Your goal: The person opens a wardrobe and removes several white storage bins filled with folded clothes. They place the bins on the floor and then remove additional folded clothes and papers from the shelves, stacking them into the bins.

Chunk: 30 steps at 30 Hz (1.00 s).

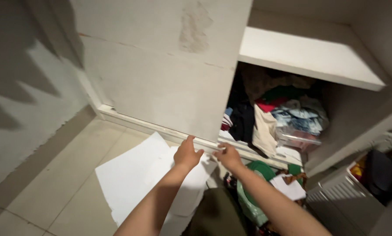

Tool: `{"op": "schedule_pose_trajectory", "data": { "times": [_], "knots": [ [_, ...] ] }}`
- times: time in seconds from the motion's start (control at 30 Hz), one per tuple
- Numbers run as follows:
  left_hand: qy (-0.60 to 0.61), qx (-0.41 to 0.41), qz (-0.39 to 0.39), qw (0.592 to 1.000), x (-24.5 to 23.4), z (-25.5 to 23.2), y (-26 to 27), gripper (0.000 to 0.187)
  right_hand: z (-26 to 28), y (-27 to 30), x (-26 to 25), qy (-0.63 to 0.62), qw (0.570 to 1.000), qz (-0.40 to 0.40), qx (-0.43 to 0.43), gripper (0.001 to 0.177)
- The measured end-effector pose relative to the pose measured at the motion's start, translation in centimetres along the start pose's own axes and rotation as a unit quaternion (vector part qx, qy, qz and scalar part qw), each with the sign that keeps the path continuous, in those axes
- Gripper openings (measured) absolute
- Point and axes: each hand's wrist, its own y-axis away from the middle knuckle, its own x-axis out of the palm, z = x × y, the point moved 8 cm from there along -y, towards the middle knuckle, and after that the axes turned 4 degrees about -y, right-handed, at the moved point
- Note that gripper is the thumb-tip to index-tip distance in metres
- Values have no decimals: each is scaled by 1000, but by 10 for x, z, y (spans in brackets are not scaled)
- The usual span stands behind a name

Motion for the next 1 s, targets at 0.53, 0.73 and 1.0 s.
{"op": "schedule_pose_trajectory", "data": {
  "times": [0.53,0.73,1.0],
  "knots": [
    [193,247,-62,948,17,-244,30,46,66,61,-227,-41,990,-86,-104,41],
    [315,350,-56,881,-23,-366,50,39,155,99,-344,-69,978,-157,-120,40],
    [423,444,-45,788,-85,-489,67,40,268,117,-435,-46,913,-259,-313,35]
  ]
}}
